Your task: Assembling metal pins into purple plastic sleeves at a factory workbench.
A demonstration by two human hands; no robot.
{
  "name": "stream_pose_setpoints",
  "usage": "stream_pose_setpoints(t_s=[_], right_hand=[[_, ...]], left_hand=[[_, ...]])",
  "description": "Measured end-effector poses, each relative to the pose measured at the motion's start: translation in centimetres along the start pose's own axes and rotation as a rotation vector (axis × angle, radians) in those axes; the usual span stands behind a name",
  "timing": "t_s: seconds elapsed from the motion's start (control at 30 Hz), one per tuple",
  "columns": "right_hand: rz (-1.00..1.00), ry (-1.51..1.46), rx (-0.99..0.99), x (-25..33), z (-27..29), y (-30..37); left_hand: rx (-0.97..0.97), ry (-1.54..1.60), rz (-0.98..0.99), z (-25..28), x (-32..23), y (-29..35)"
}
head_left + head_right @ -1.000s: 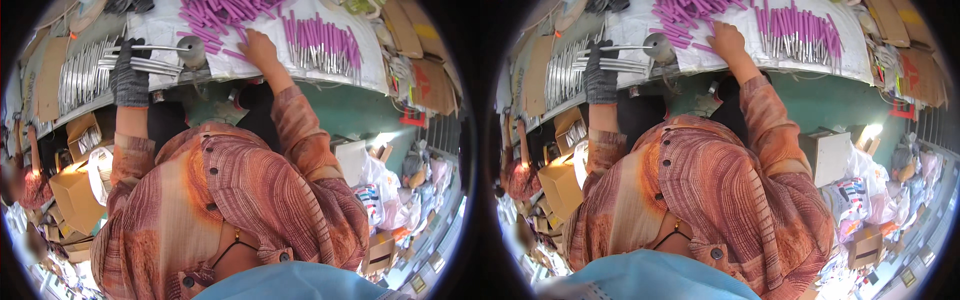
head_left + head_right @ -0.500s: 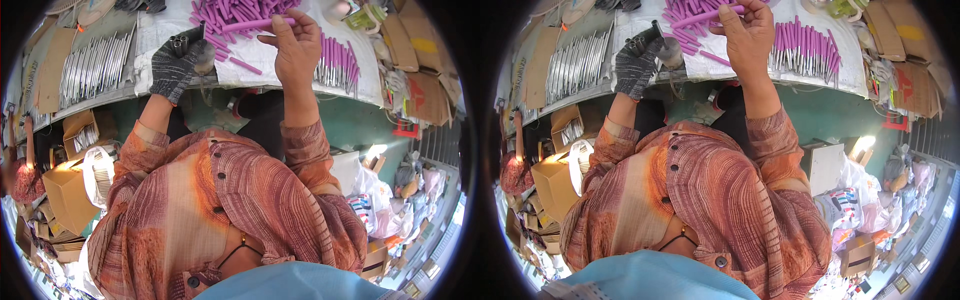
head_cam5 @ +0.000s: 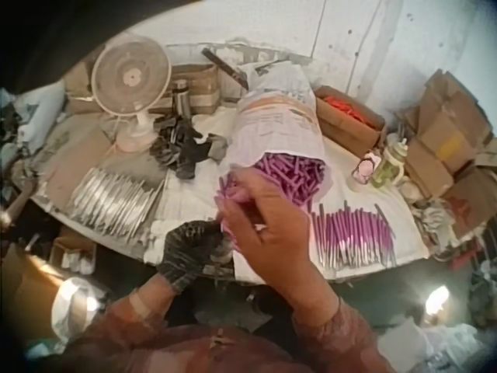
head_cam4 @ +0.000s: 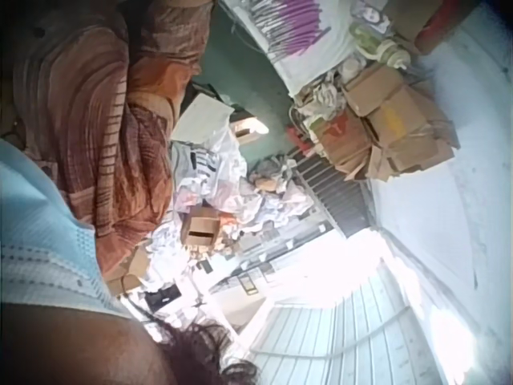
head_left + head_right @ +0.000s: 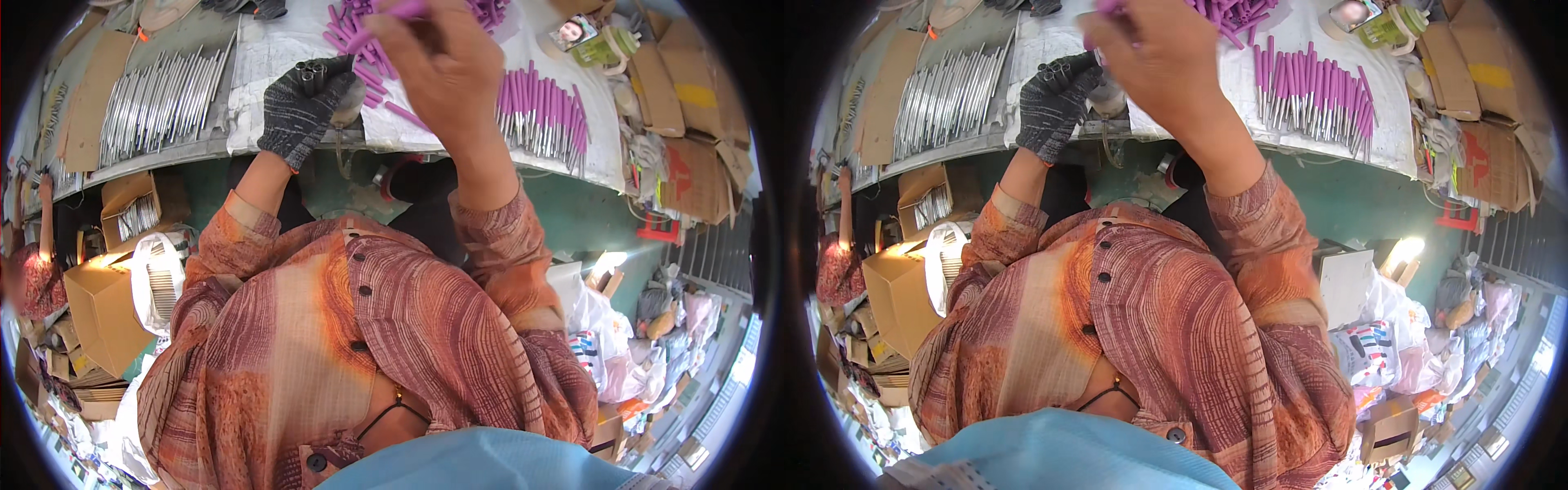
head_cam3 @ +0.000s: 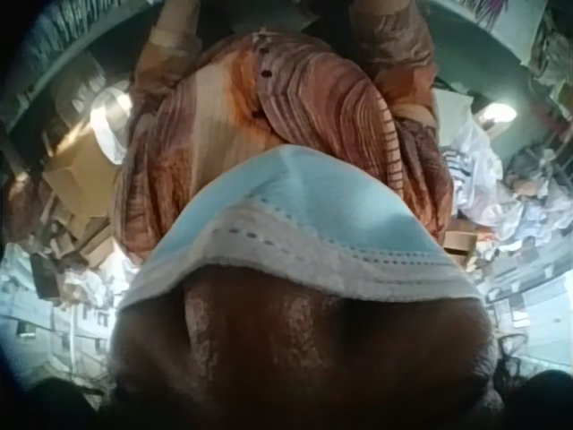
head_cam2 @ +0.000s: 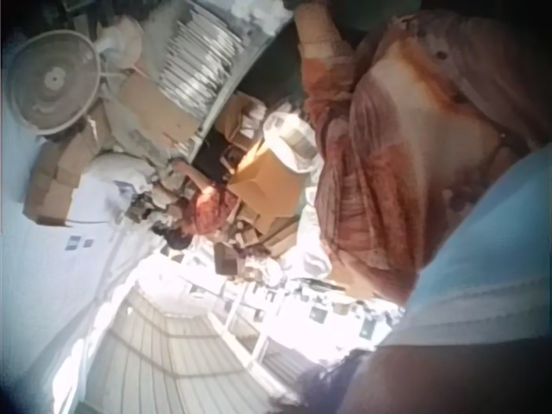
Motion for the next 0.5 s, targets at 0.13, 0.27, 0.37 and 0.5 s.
stream_pose_setpoints(t_s=[0.13,0.27,0.37,0.5], right_hand=[[-0.163,0.12,0.436,-0.1,-1.4,-0.5],[-0.246,-0.157,0.443,-3.7,-3.2,1.2],[-0.34,-0.091,0.422,-5.4,-4.0,3.6],[-0.417,-0.201,0.368,-5.8,-5.6,5.0]], left_hand=[[0.079,0.178,0.029,0.5,0.7,0.1],[0.024,0.571,0.265,0.7,1.1,-0.5],[-0.107,0.514,0.26,2.4,4.5,-1.2],[-0.276,0.641,0.362,5.2,8.8,-0.9]])
Point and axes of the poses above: each hand's wrist, its own y-axis away from the middle knuckle, its own z-axis out of the back of the hand, x = y × z, the point moved 3 cm from there along -y, towards the middle knuckle, and after that the axes turned 5 degrees about y, right-handed, at the moved point
